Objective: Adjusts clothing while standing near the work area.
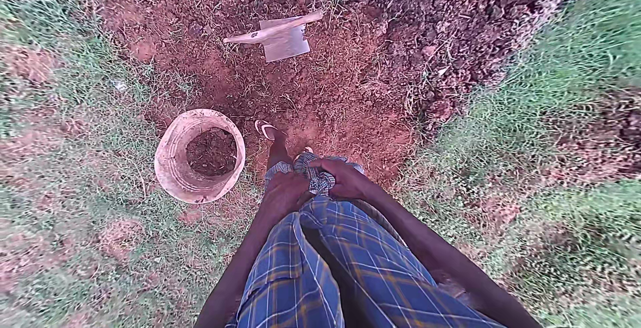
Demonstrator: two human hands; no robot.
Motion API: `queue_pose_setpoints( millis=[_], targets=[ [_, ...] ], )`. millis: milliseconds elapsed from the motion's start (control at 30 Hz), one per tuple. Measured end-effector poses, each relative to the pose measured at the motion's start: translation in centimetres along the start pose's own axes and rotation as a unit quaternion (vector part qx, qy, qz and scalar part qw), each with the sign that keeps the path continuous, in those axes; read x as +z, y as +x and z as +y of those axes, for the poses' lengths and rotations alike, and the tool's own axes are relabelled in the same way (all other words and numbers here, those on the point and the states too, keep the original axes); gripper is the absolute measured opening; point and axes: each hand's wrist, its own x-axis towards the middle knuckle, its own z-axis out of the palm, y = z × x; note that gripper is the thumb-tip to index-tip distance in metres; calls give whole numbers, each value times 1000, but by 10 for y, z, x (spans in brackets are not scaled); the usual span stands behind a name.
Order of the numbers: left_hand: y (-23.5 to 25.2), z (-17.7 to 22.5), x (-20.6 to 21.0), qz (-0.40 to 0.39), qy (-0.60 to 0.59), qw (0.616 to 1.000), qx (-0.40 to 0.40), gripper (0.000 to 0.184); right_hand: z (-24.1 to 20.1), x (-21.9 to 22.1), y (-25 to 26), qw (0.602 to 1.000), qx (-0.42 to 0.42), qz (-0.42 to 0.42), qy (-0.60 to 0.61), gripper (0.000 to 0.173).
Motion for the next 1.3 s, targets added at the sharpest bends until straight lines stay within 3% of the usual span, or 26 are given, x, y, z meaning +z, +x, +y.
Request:
queue_pose_setpoints(
  millis=[67,200,367,567,767,1000,1167,1300],
  targets=[
    [-3,0,-2,3,-9,1000,-18,35,-4,-12,-5,1000,9,-25,-16,64],
    [-8,-3,-5,11,14,999,-28,37,13,-21,-18,998,-50,2,-24,38],
    [-8,-1,-9,30,36,999,-6,33,16,-18,-17,994,-77,34,-75,30],
    [-12,0,-10,36,33,999,-13,39,14,-21,-22,970,-98,104,-194,27],
    [-15,0,-15,35,45,998,-12,40,-6,-28,-27,947,-122,120,-273,29],
    [-30,3,-28,4,26,1000,-10,41,16,-12,-27,943,-131,153,-265,29],
    [-67,1,-17,10,-57,998,-11,31,37,8,-24,948,-114,162,-248,28],
    [-77,29,-38,-26,-160,983,-90,29,48,13,-29,943,-117,175,-258,26]
  ],
)
